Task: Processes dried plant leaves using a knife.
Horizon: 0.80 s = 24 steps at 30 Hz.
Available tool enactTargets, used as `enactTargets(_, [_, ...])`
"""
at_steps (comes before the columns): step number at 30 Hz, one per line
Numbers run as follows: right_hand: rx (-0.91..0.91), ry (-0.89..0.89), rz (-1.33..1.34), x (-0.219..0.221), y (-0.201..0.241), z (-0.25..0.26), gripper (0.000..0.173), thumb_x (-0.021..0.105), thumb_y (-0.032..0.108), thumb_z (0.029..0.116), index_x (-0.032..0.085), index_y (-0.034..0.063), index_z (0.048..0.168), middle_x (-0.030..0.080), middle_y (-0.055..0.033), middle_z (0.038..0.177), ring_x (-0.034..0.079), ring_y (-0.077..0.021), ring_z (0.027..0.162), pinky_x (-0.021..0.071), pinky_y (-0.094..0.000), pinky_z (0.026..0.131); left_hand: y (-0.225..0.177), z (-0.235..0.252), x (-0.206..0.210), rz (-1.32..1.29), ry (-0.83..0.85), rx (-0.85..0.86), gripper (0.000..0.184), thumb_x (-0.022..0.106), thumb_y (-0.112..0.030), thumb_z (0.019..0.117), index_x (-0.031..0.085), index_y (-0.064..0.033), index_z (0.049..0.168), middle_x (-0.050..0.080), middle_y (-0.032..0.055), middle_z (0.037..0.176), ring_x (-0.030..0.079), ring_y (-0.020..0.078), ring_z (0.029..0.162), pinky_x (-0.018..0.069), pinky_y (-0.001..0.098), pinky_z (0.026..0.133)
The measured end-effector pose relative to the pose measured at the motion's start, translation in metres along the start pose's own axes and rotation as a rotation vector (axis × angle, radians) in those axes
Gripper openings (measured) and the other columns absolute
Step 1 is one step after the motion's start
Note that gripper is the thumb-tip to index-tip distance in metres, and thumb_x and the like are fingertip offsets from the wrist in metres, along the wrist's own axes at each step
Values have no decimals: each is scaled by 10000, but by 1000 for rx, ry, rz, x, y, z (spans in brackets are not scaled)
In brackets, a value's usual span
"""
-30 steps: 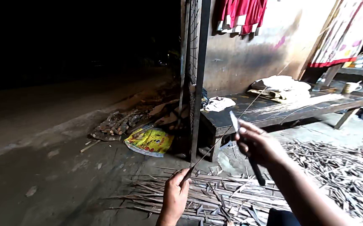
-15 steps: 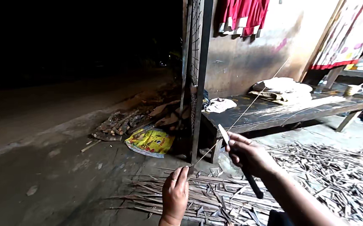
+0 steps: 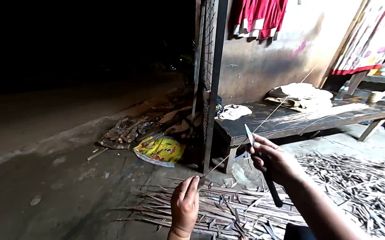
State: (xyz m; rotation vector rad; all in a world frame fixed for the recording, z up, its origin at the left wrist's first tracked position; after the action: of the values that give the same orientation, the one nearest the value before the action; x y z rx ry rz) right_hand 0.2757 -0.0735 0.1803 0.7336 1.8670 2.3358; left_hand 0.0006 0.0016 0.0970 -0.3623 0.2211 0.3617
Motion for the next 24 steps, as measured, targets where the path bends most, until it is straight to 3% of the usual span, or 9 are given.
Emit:
enactTargets(6, [132, 186, -33, 28, -36, -19, 417, 497, 131, 1031, 541, 89, 1443, 673, -91, 853, 559, -88, 515, 488, -224, 456, 3, -1, 13, -278, 142, -133, 312, 578, -67, 893, 782, -71, 1129, 745, 71, 1155, 698, 104, 1100, 552, 244, 987])
enactTargets(16, [-125, 23, -17, -14, 33, 3, 476, 429, 129, 1048, 415, 92, 1523, 659, -52, 826, 544, -60, 487, 485, -189, 436, 9, 0, 19, -566, 223, -244, 275, 571, -18, 907, 780, -42, 1084, 739, 52, 1118, 700, 95, 1038, 587, 252, 941])
enactTargets(24, [111, 268, -49, 31, -39, -21, 403, 523, 150, 1031, 561, 92, 1428, 690, -107, 889, 571, -100, 532, 498, -239, 475, 6, -4, 26, -613, 312, -290, 284, 548, -40, 939, 771, -22, 1114, 732, 69, 1165, 671, 107, 1128, 542, 266, 1013])
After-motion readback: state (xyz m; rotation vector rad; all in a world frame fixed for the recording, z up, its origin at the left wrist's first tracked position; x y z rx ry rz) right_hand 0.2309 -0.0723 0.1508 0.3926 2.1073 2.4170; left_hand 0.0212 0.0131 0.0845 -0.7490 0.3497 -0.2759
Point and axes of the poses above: each hand's wrist, its own z-axis towards the middle knuckle, its own x-axis out of the palm, y = z × x, the point moved 8 cm from there along z, towards the middle knuckle
